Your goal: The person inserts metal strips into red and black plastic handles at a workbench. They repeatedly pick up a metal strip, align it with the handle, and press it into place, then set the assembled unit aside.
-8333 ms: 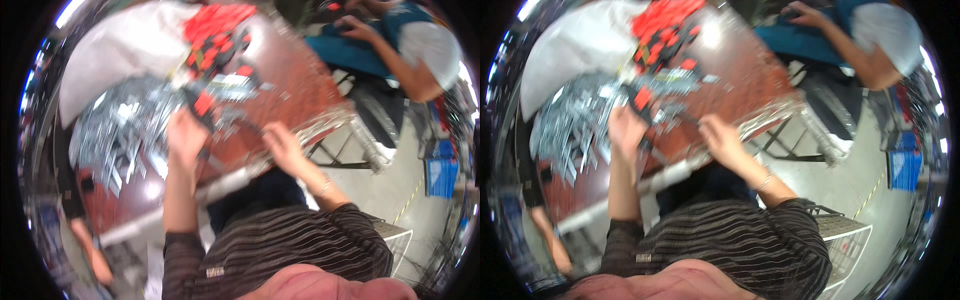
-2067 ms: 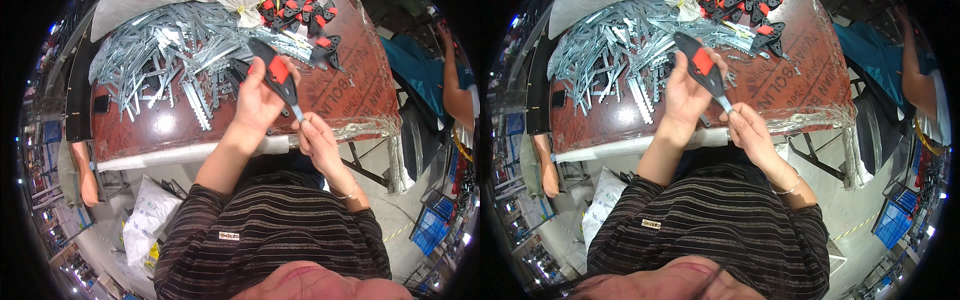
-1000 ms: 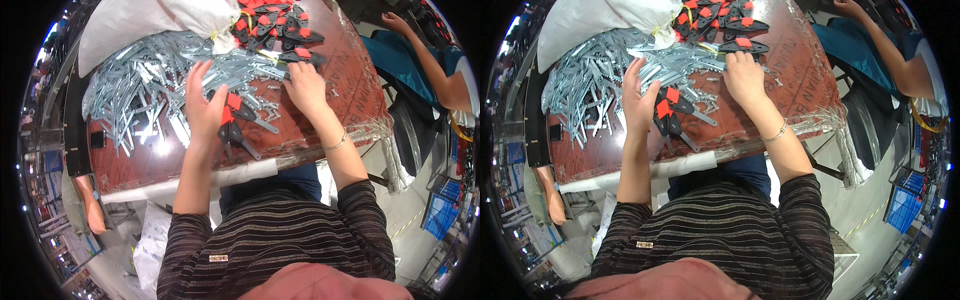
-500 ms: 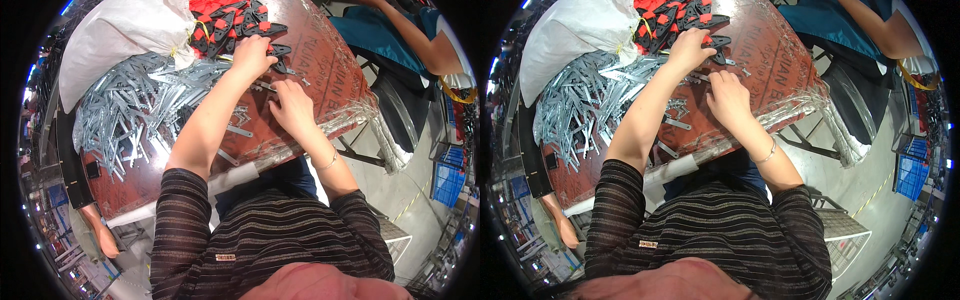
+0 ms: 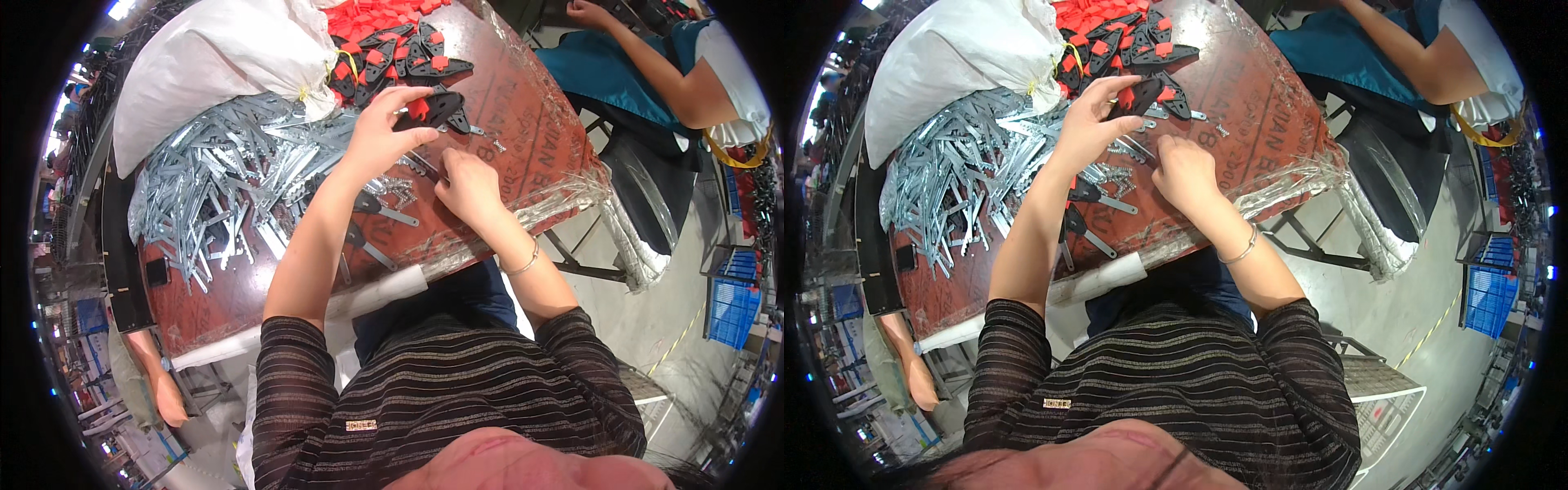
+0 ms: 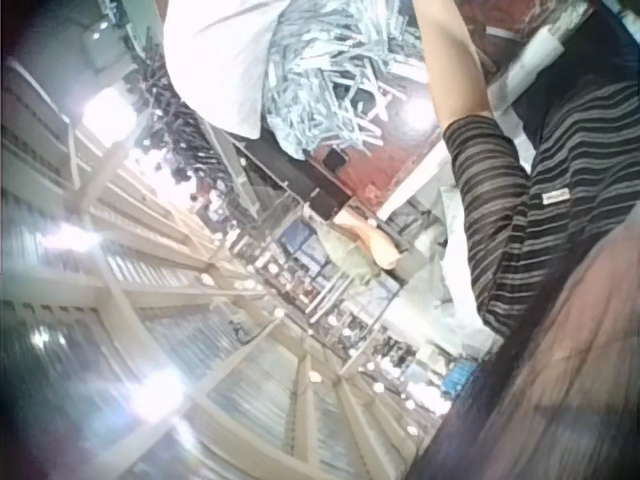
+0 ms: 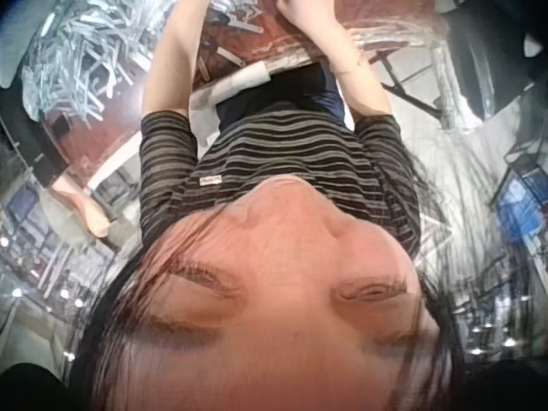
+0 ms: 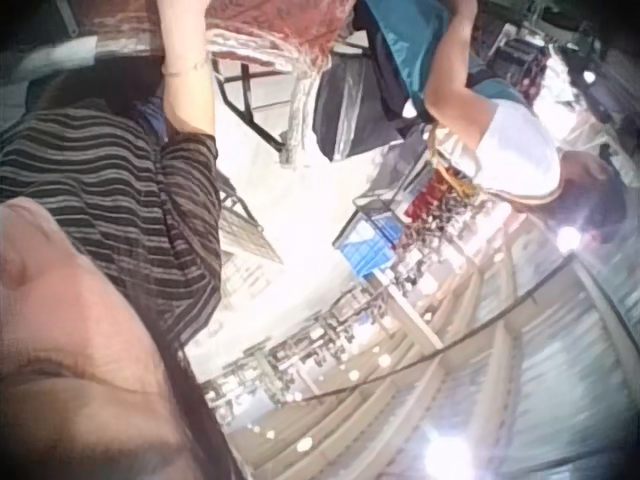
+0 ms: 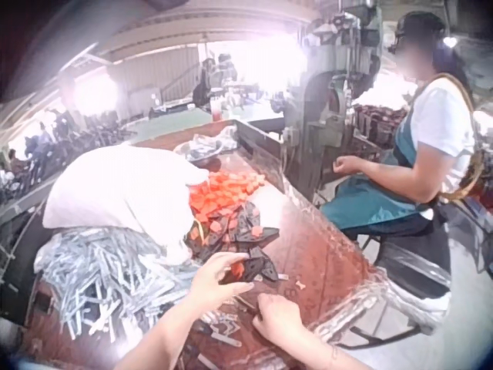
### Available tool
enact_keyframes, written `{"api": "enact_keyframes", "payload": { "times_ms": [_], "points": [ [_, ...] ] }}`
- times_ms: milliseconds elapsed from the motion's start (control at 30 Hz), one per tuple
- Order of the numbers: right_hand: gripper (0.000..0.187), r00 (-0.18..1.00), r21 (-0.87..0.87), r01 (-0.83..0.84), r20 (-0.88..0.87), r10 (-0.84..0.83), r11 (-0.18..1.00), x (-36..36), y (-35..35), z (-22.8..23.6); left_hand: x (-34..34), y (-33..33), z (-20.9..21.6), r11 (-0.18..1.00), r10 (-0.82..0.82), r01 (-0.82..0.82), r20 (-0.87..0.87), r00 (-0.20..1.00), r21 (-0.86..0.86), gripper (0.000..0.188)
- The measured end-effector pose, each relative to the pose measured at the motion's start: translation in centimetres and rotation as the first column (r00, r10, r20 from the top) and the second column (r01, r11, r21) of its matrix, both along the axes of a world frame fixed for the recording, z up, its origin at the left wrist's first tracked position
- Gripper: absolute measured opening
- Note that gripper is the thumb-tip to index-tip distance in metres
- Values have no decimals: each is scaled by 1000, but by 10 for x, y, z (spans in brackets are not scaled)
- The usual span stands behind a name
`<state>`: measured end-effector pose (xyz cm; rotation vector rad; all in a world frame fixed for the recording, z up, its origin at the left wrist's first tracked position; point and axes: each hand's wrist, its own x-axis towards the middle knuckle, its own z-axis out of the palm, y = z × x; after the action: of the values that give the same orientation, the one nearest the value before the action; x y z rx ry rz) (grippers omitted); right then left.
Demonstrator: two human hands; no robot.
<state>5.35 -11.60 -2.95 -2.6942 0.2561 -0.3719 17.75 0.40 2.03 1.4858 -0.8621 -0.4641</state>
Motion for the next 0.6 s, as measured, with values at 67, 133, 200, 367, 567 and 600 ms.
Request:
{"api": "enact_keyframes", "payload": {
  "times_ms": [67,133,200,367,567,600],
  "points": [
    [19,999,109,36,5,-36,993,-11,2,2,-1,7,-3,999,4,1,115,993,-38,55],
    [22,996,172,44,68,-56,984,-24,-6,3,-3,10,-3,999,30,-22,222,974,-40,55],
    [26,985,251,59,143,-97,966,-42,-17,2,-9,18,7,996,54,-76,365,929,46,56],
    [21,983,879,-62,137,-126,473,-90,-30,41,-24,36,18,990,63,-126,589,806,66,57],
    [23,996,853,-68,86,-11,517,-103,-25,68,-27,33,15,995,36,-84,573,819,59,51],
    [23,998,858,-59,68,1,510,-104,-24,69,-29,34,14,995,35,-87,617,786,54,51]
  ]
}}
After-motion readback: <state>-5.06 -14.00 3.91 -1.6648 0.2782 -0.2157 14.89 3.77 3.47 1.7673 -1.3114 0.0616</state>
